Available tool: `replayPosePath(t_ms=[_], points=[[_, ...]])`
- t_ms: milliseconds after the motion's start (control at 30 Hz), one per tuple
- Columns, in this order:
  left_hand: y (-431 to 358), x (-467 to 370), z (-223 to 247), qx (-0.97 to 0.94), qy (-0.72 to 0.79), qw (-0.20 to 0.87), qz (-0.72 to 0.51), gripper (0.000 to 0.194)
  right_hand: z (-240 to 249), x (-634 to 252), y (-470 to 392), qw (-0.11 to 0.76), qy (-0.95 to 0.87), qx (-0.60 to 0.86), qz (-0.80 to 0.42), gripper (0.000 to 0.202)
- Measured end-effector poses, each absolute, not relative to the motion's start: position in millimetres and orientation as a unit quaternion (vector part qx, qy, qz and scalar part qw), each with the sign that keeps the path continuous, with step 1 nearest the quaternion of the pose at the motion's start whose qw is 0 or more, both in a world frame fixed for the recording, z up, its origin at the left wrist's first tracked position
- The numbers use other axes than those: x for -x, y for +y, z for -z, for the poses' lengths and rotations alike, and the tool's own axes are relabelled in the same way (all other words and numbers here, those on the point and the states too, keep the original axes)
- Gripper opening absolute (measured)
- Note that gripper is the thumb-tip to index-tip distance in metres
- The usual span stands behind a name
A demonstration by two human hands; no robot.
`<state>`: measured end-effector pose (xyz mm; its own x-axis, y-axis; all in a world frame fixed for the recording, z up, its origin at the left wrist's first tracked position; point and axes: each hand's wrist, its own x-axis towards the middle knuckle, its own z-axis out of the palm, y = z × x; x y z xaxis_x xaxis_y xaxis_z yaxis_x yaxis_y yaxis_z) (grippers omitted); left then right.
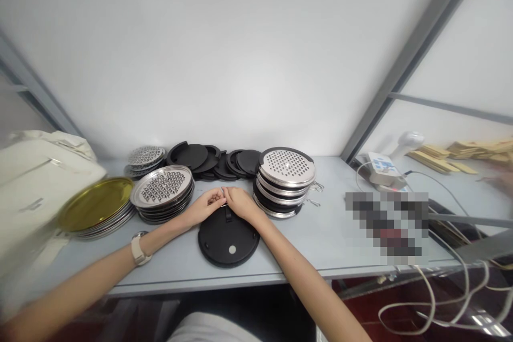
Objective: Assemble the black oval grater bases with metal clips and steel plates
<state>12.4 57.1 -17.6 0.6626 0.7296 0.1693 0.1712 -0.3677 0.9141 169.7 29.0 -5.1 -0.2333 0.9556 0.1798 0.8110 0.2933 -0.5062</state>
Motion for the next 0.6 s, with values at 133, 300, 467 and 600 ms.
replayPosePath(t_ms=[133, 300, 467, 600], points=[[56.5, -12.8, 18.7, -0.772, 0.294, 0.474, -0.304, 0.031, 5.5, -169.8, 29.4, 0.242, -0.769, 0.571, -0.152, 0.045], [57.2, -13.4, 21.1, -0.77, 0.294, 0.472, -0.312, 0.032, 6.2, -170.2, 30.1, 0.257, -0.765, 0.573, -0.148, 0.048], [59.3, -12.7, 22.8, -0.764, 0.295, 0.489, -0.301, 0.034, 4.5, -169.8, 28.7, 0.267, -0.762, 0.57, -0.153, 0.052], [59.9, -12.1, 22.5, -0.76, 0.3, 0.495, -0.296, 0.034, 2.9, -170.0, 27.3, 0.271, -0.763, 0.565, -0.16, 0.057]])
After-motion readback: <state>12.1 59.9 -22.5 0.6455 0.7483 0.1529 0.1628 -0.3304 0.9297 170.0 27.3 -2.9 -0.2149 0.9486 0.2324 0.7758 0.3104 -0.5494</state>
